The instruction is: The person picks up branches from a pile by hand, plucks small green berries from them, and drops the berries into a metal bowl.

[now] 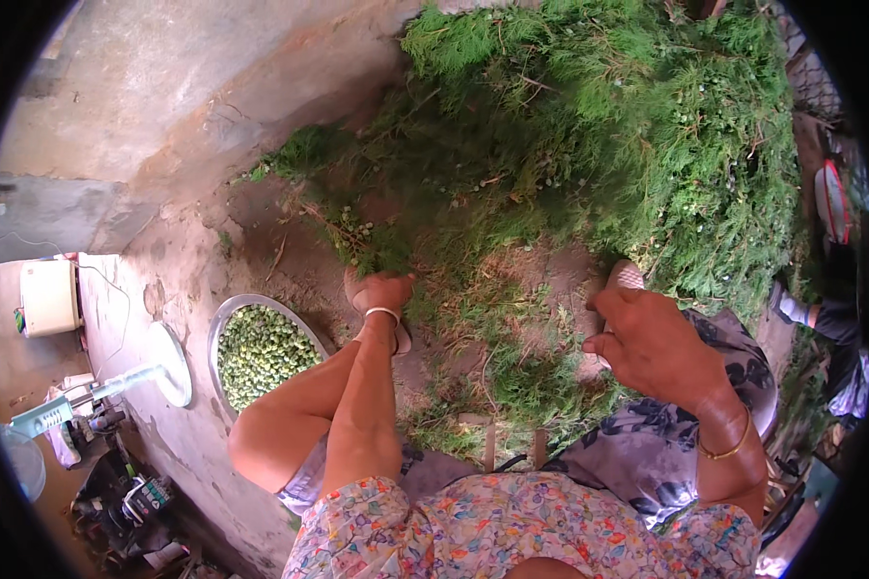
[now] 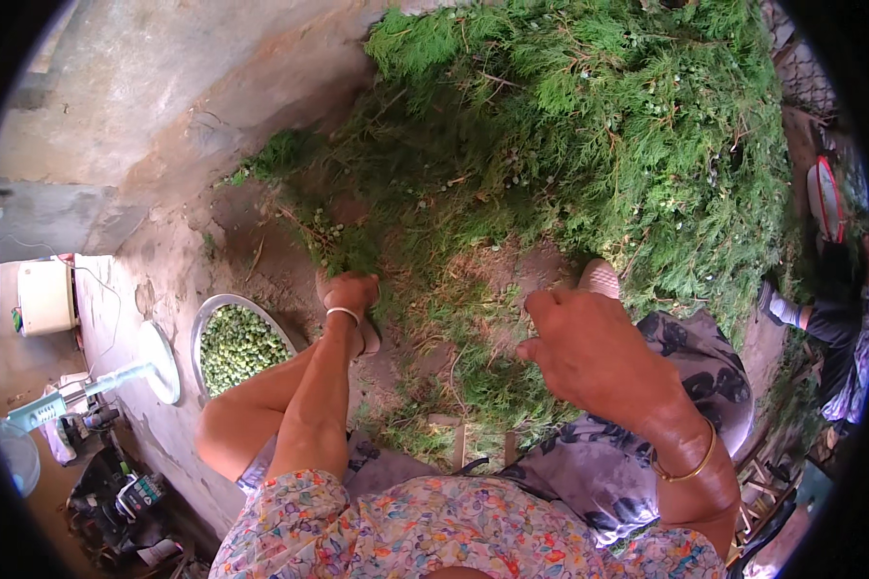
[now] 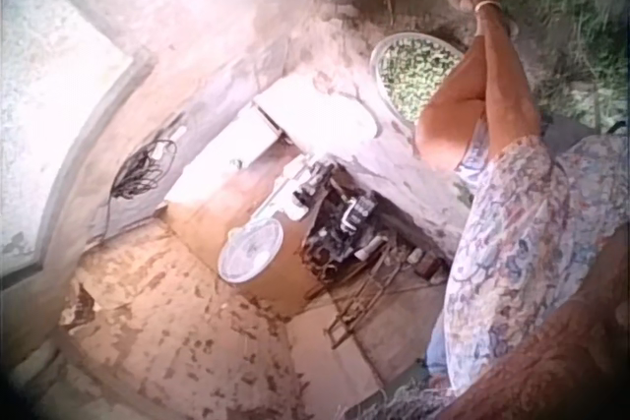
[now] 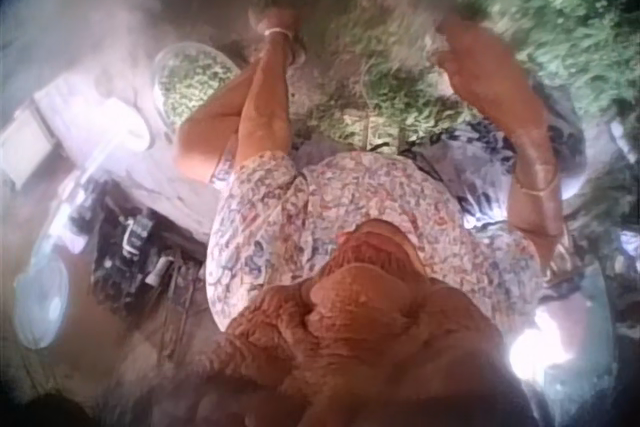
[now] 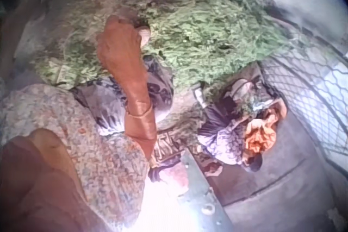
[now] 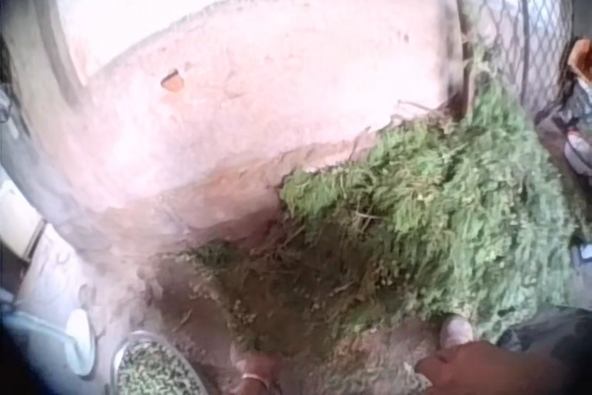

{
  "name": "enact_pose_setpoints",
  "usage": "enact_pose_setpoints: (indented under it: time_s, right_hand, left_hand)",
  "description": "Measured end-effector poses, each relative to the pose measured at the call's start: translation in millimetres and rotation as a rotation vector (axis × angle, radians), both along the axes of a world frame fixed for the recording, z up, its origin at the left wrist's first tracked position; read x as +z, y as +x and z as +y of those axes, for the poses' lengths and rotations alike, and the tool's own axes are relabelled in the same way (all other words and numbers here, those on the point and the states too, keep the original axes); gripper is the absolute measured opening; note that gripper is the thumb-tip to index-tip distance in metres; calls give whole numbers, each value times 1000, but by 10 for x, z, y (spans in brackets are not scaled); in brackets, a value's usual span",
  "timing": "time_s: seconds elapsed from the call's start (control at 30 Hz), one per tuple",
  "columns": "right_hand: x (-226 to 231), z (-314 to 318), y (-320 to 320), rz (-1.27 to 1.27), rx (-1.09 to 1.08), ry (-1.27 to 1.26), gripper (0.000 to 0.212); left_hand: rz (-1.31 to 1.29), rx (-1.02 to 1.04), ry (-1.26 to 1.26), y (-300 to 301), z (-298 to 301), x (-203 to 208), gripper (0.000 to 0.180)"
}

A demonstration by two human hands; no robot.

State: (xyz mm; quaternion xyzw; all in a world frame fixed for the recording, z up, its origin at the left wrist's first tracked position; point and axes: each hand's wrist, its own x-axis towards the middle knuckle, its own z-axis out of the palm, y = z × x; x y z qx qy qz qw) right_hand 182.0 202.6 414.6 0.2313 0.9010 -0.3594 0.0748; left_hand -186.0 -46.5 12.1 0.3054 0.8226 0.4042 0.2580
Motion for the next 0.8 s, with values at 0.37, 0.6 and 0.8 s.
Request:
enact_pose_setpoints:
  time_s: [0.37,0.6,0.8]
  right_hand:
    - [-153,191,48,-17,-127,165,22]
    - [-314,158,-122,402,-197,427,60]
    - [-37,233,-194,479,-110,-254,25]
  left_hand:
    - [-454,102,216,450,1446,3127,14]
    - [-910,-165,503,1077,1297,4695,22]
    - [-949,27,775,1391,1430,5105,20]
